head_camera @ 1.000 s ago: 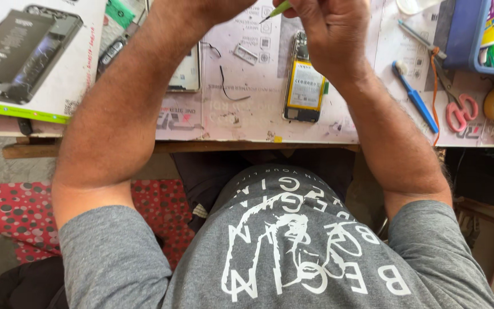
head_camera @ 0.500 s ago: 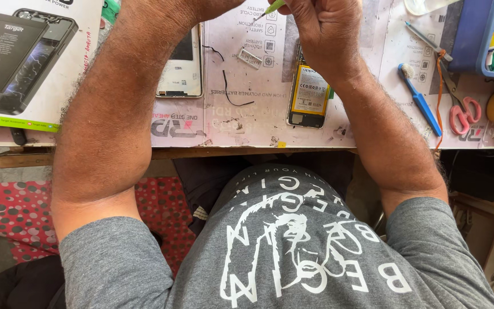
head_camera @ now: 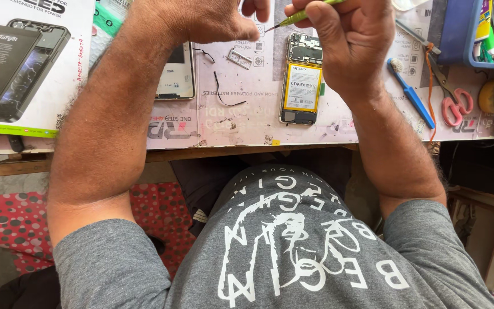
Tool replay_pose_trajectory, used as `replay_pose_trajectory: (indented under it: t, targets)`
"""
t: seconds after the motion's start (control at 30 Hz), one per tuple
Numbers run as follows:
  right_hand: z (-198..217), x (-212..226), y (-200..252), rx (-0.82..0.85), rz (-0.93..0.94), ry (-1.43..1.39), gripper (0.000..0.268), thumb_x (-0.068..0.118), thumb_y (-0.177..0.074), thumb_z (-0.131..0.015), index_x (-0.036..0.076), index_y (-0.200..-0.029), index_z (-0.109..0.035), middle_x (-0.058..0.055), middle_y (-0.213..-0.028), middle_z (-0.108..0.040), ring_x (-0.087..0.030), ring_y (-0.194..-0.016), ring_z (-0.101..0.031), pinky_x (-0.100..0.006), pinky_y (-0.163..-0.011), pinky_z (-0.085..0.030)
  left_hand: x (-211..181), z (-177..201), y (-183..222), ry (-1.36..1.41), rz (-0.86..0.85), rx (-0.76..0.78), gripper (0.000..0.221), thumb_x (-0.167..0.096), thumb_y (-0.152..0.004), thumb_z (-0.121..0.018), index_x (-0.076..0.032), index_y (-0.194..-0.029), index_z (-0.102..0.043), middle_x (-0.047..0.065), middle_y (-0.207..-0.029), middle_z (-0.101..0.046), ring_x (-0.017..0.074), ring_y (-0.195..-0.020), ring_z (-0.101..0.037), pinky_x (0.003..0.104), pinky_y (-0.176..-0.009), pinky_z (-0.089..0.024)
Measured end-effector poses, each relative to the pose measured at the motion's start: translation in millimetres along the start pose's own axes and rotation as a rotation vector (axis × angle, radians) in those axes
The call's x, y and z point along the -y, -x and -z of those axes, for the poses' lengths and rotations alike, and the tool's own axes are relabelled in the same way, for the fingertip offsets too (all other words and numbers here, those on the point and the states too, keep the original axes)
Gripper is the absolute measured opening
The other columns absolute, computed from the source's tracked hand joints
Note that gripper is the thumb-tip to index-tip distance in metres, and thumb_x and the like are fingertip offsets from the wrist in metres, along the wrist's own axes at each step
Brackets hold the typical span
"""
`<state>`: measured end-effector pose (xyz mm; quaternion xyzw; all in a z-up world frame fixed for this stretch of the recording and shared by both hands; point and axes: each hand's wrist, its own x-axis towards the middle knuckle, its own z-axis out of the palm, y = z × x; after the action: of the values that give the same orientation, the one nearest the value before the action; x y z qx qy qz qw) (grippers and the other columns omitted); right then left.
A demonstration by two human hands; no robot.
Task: The person uses a green-handled screwdriver to remove screws from the internal frame of a disassembled smartphone. They carefully unscrew multiple fasteners around the battery and motherboard area, placing the screws aside on the workbench.
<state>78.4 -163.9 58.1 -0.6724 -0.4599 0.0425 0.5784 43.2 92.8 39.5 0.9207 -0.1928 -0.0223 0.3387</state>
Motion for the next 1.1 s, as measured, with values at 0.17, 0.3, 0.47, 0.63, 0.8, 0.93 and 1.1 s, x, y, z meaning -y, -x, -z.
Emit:
replay_pose_trajectory:
  t: [0.17, 0.3, 0.47, 0.63, 0.8, 0.93, 1.1]
  targets:
    - [4.9, 7.0, 1.7, -0.034, 0.051, 0.051, 0.032, 0.012, -0.123, -0.057, 0.008, -0.147, -0.037, -0.018, -0.116, -0.072, -0.027, -0.109, -0.077, -0.036, -0.094, -0.07, -11.5, -3.8, -3.1, 0.079, 0.043, 0.039, 0.023, -0.032, -0.089, -0.084, -0.015, -0.103, -0.08, 0.005, -0.084, -0.074, 0.0167, -0.064, -0.066, 0.034, -0.052, -0.053]
    - [6.7, 6.2, 3.5, -0.047, 0.047, 0.088, 0.037, 0.01, -0.123, -0.056, 0.01, -0.152, -0.033, -0.02, -0.117, -0.072, -0.028, -0.108, -0.077, -0.037, -0.092, -0.07, -10.8, -4.8, -5.2, 0.199, -0.054, 0.003, 0.018, -0.025, -0.09, -0.085, -0.011, -0.101, -0.081, 0.005, -0.083, -0.075, 0.0135, -0.065, -0.067, 0.031, -0.054, -0.054]
    - [8.1, 2.6, 5.3, -0.035, 0.066, 0.073, 0.04, 0.009, -0.124, -0.055, 0.013, -0.155, -0.03, -0.019, -0.12, -0.072, -0.028, -0.11, -0.077, -0.037, -0.094, -0.071, -8.5, -6.9, -5.1, 0.277, 0.012, 0.024, 0.015, -0.023, -0.089, -0.086, -0.012, -0.098, -0.08, 0.003, -0.08, -0.074, 0.0103, -0.065, -0.065, 0.029, -0.056, -0.053]
    - [8.5, 2.1, 4.8, -0.044, 0.06, 0.096, 0.04, 0.009, -0.123, -0.055, 0.012, -0.154, -0.031, -0.02, -0.118, -0.072, -0.029, -0.109, -0.077, -0.038, -0.093, -0.071, -8.1, -7.2, -6.3, 0.341, 0.0, 0.036, 0.012, -0.02, -0.089, -0.085, -0.012, -0.094, -0.077, 0.002, -0.078, -0.073, 0.009, -0.065, -0.065, 0.027, -0.058, -0.053]
    - [5.7, 5.1, 6.4, -0.065, 0.03, 0.06, 0.04, 0.01, -0.123, -0.057, 0.011, -0.151, -0.028, -0.019, -0.118, -0.072, -0.027, -0.109, -0.077, -0.035, -0.093, -0.071, -6.8, -7.2, -6.3, 0.406, -0.039, 0.033, 0.011, -0.014, -0.089, -0.084, -0.01, -0.089, -0.074, -0.002, -0.074, -0.068, 0.007, -0.065, -0.062, 0.025, -0.058, -0.051]
    - [4.5, 6.8, 6.2, -0.112, -0.003, 0.044, 0.044, 0.013, -0.12, -0.06, 0.009, -0.151, -0.03, -0.019, -0.115, -0.072, -0.026, -0.106, -0.077, -0.034, -0.09, -0.069, -10.2, -6.8, -9.8, 0.395, -0.104, -0.006, 0.016, -0.009, -0.088, -0.086, -0.009, -0.082, -0.072, -0.001, -0.074, -0.061, 0.008, -0.065, -0.056, 0.025, -0.056, -0.048]
    - [6.9, 2.7, 9.5, -0.12, 0.002, 0.005, 0.044, 0.015, -0.118, -0.06, 0.008, -0.151, -0.032, -0.019, -0.113, -0.073, -0.026, -0.106, -0.077, -0.033, -0.091, -0.069, -14.4, -8.9, -13.0, 0.411, -0.143, -0.05, 0.018, -0.006, -0.083, -0.088, -0.008, -0.077, -0.071, -0.001, -0.077, -0.061, 0.0083, -0.067, -0.055, 0.024, -0.057, -0.049]
